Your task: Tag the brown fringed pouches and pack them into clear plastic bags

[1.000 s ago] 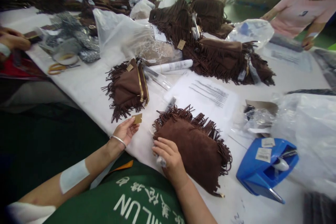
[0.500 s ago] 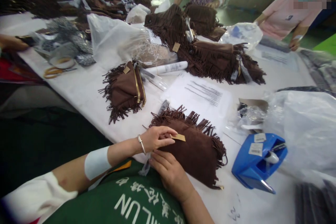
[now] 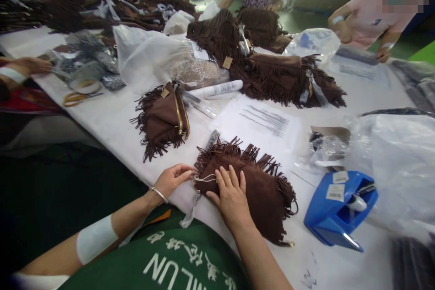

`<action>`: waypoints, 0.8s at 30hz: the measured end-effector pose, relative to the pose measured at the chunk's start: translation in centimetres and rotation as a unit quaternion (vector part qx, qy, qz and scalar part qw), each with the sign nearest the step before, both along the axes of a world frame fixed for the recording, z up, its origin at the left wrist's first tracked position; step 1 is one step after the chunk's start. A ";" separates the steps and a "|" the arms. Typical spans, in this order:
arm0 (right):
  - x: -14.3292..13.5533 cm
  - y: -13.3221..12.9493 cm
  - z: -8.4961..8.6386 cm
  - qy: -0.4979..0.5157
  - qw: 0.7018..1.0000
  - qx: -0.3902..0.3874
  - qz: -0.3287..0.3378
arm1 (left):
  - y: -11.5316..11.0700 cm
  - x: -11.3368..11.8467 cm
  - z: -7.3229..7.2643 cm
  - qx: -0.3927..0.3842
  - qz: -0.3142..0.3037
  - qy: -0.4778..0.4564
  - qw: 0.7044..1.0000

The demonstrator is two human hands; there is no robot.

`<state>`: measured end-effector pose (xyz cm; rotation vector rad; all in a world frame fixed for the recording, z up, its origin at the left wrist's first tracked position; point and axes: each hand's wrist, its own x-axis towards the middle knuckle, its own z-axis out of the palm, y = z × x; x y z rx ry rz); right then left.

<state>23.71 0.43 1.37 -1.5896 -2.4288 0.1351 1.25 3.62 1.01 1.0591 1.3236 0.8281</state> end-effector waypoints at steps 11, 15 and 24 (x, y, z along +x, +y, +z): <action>0.6 -1.6 0.1 -0.013 0.999 -0.016 -0.043 | 4.2 -0.2 -0.5 0.236 -0.089 0.220 0.942; 1.1 -0.8 0.4 0.003 0.999 -0.012 -0.036 | 10.2 1.3 -0.2 0.320 -0.235 0.259 0.880; 4.7 -0.9 2.5 0.179 0.978 -0.005 -0.108 | 14.8 1.7 0.5 0.379 -0.388 0.325 0.774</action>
